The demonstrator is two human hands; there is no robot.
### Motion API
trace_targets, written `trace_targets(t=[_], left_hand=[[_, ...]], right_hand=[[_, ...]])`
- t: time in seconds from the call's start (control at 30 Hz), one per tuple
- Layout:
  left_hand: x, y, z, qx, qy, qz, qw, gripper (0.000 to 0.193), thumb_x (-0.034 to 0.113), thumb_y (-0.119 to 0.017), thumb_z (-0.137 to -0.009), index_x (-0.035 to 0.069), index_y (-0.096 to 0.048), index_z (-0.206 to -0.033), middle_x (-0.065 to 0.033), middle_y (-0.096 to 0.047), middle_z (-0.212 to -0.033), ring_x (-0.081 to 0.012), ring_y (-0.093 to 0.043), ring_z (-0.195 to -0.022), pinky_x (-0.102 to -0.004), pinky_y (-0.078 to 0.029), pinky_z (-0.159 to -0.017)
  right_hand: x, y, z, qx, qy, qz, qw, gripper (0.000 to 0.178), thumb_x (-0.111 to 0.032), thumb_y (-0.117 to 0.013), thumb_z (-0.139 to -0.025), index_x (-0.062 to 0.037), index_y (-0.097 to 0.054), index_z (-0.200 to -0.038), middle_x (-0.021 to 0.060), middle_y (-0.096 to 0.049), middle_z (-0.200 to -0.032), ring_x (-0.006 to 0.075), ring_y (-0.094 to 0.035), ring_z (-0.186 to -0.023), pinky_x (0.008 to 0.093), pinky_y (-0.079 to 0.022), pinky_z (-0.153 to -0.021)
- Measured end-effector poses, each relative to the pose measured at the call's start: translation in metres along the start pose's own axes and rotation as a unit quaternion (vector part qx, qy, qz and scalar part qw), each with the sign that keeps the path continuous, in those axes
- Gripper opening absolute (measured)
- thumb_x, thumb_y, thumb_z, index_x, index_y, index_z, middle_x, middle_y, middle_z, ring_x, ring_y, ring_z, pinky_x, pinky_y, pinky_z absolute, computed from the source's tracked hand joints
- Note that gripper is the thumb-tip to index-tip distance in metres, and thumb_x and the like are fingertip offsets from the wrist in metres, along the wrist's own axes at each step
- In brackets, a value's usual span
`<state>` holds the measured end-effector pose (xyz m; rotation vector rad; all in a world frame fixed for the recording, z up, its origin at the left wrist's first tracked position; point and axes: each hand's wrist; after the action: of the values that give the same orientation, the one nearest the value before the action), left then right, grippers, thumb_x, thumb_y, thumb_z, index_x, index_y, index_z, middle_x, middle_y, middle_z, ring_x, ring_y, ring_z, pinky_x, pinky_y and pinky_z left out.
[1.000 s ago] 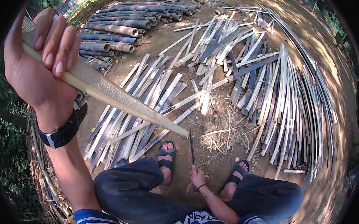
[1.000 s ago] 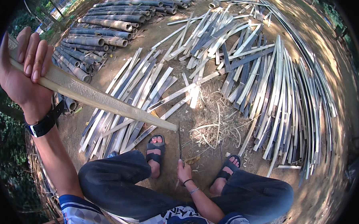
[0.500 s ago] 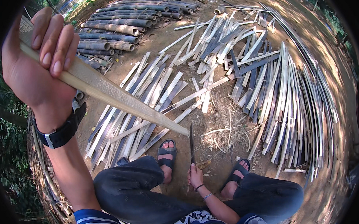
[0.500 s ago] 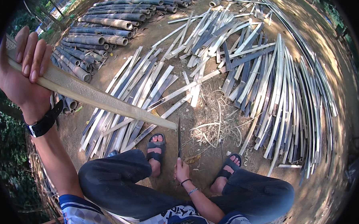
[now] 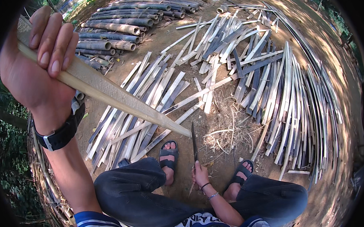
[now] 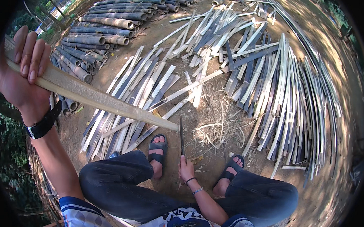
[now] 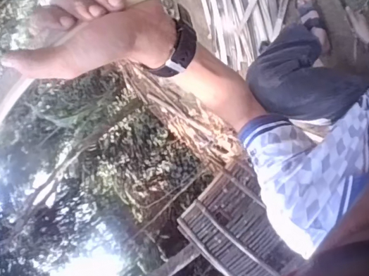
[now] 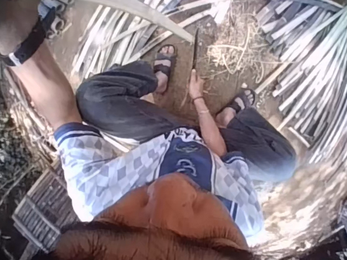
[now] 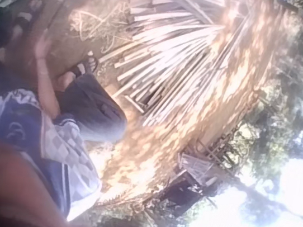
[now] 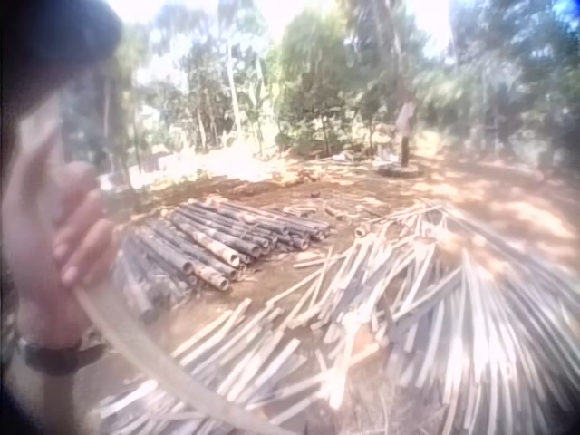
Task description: The person uses a machete to shave thin layers from a long bamboo strip by repeatedly drawing the blade along its length.
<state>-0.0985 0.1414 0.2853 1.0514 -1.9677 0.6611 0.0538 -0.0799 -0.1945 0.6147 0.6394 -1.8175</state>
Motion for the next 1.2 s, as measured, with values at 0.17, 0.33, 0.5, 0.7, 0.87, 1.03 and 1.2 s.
trace_targets(t=[0.17,0.33,0.5,0.7,0.87,1.03,1.2], left_hand=[[0.000,0.004,0.002,0.022,-0.006,-0.019,1.000,0.038,0.033,-0.035,-0.100,0.011,-0.035,-0.070,0.0041,-0.028,-0.053,-0.0058,-0.024,-0.041,-0.0181,-0.025,-0.042],[-0.002,-0.009,-0.007,0.003,-0.004,0.010,1.000,0.038,0.034,-0.035,-0.100,0.010,-0.036,-0.070,0.0043,-0.028,-0.053,-0.0059,-0.023,-0.041,-0.0180,-0.025,-0.042],[0.002,-0.002,0.001,0.028,-0.018,-0.024,0.999,0.038,0.033,-0.035,-0.100,0.010,-0.036,-0.071,0.0043,-0.028,-0.053,-0.0059,-0.023,-0.041,-0.0183,-0.024,-0.042],[-0.001,0.000,0.004,0.035,-0.009,-0.019,0.999,0.037,0.033,-0.035,-0.100,0.010,-0.036,-0.070,0.0044,-0.028,-0.053,-0.0055,-0.022,-0.041,-0.0187,-0.024,-0.041],[-0.001,-0.011,-0.001,0.028,-0.009,-0.004,1.000,0.037,0.033,-0.036,-0.100,0.010,-0.036,-0.071,0.0046,-0.028,-0.053,-0.0054,-0.022,-0.041,-0.0182,-0.023,-0.041],[-0.001,-0.008,0.001,0.020,-0.007,-0.002,1.000,0.036,0.032,-0.037,-0.099,0.010,-0.036,-0.071,0.0046,-0.028,-0.053,-0.0054,-0.022,-0.040,-0.0179,-0.023,-0.041],[-0.006,-0.011,-0.001,0.029,-0.013,-0.005,0.999,0.037,0.032,-0.035,-0.100,0.010,-0.036,-0.071,0.0046,-0.028,-0.053,-0.0054,-0.023,-0.041,-0.0179,-0.023,-0.041]], right_hand=[[-0.040,-0.001,0.016,0.005,0.162,-0.075,0.984,0.047,-0.045,-0.037,-0.100,-0.0034,-0.046,-0.080,0.0022,-0.043,-0.052,0.0106,-0.040,-0.037,0.0257,-0.033,-0.034],[0.058,0.010,-0.023,0.064,0.153,0.100,0.981,0.048,-0.047,-0.039,-0.099,-0.0031,-0.047,-0.083,0.0019,-0.042,-0.052,0.0104,-0.040,-0.038,0.0262,-0.034,-0.035],[-0.005,-0.013,0.009,-0.009,0.013,-0.027,1.000,0.047,-0.048,-0.040,-0.098,-0.0042,-0.047,-0.082,-0.0001,-0.040,-0.050,0.0107,-0.040,-0.037,0.0270,-0.035,-0.036],[-0.021,-0.010,0.017,0.036,0.194,-0.054,0.979,0.047,-0.045,-0.039,-0.099,-0.0045,-0.047,-0.078,-0.0002,-0.040,-0.050,0.0097,-0.039,-0.036,0.0256,-0.034,-0.035],[0.067,-0.002,-0.013,0.036,0.006,0.087,0.996,0.051,-0.049,-0.043,-0.097,-0.0052,-0.046,-0.071,0.0004,-0.040,-0.049,0.0118,-0.039,-0.035,0.0283,-0.034,-0.034],[-0.015,-0.011,0.022,-0.009,0.165,-0.063,0.984,0.050,-0.048,-0.037,-0.099,-0.0033,-0.048,-0.081,0.0009,-0.043,-0.054,0.0108,-0.041,-0.039,0.0264,-0.034,-0.035],[0.015,-0.009,0.011,0.040,0.193,-0.080,0.977,0.049,-0.047,-0.036,-0.100,-0.0037,-0.047,-0.080,0.0012,-0.043,-0.052,0.0105,-0.042,-0.038,0.0258,-0.033,-0.035]])
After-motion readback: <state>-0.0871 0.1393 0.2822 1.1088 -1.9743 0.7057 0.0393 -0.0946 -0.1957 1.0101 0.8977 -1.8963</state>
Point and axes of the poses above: each hand's wrist, its own z-axis away from the middle knuckle, its own y-axis out of the back of the hand, x = y × z
